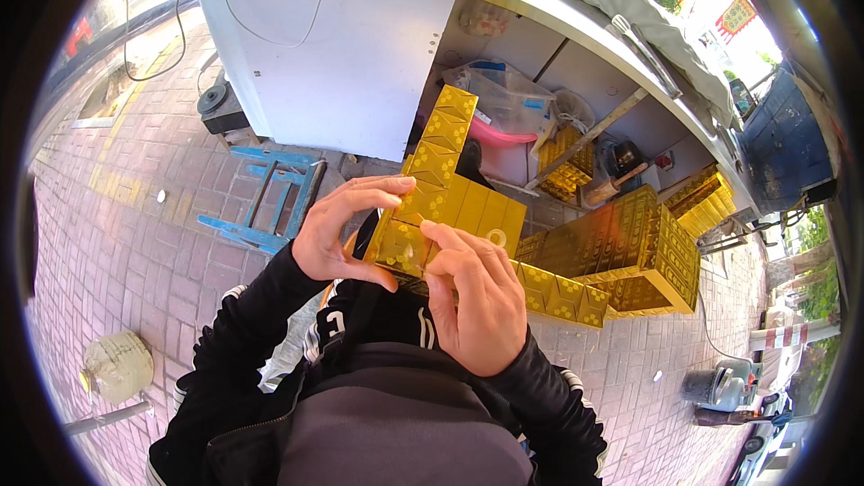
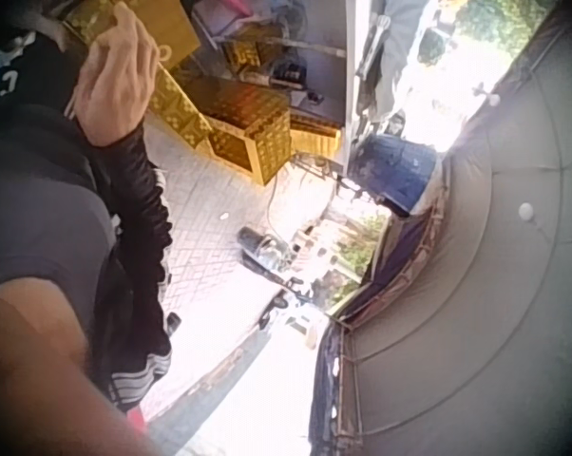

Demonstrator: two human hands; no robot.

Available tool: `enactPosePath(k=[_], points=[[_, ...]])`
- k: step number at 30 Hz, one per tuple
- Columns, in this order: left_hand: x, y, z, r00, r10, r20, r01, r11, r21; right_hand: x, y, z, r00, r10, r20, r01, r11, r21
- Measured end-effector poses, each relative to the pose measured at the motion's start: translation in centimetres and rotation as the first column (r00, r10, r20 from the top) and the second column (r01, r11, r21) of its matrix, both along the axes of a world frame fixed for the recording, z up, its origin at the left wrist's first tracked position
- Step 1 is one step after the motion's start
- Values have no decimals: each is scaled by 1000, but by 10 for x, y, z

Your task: The person folds and tapes together gold-colored paper sheets to form a box. They fold the sides, apply clear tape to secure the seams, and adjust the flaps to complete the structure.

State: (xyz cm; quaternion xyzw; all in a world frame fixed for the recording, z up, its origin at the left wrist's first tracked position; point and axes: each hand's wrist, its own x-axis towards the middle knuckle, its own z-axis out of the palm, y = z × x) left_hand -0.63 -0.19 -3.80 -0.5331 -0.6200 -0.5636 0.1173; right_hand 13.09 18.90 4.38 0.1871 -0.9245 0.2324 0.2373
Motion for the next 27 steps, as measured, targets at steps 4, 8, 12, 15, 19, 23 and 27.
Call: enactPosePath(k=[4, 8, 12, 15, 19, 23, 27], points=[[1, -1, 2, 1000, 9, 11, -8, 1000, -20, 0, 1, 1, 1000, 8, 6, -8, 1000, -3], [-1, -3, 3, 998, 25, -58, -28, 998, -49, -1, 0, 1, 1000, 17, 15, -17, 1000, -8], [-2, -4, 4, 998, 20, -55, -23, 998, -53, 2, -1, 14, 991, 30, 134, -13, 993, -121], [-2, -3, 3, 998, 20, -54, -22, 999, -36, 5, 6, 39, 981, -40, 189, 71, 985, -160], [-3, -1, 4, 997, 20, -71, -20, 1000, -5, -16, 20, 72, 873, 84, 481, 93, 938, -333], [-3, -1, 4, 998, 22, -67, -22, 1000, 13, -38, 16, 76, 735, 172, 656, 86, 936, -342], [-4, -3, 0, 998, 26, -61, -25, 1000, 18, -45, -4, 56, 747, 158, 646, 43, 958, -284]])
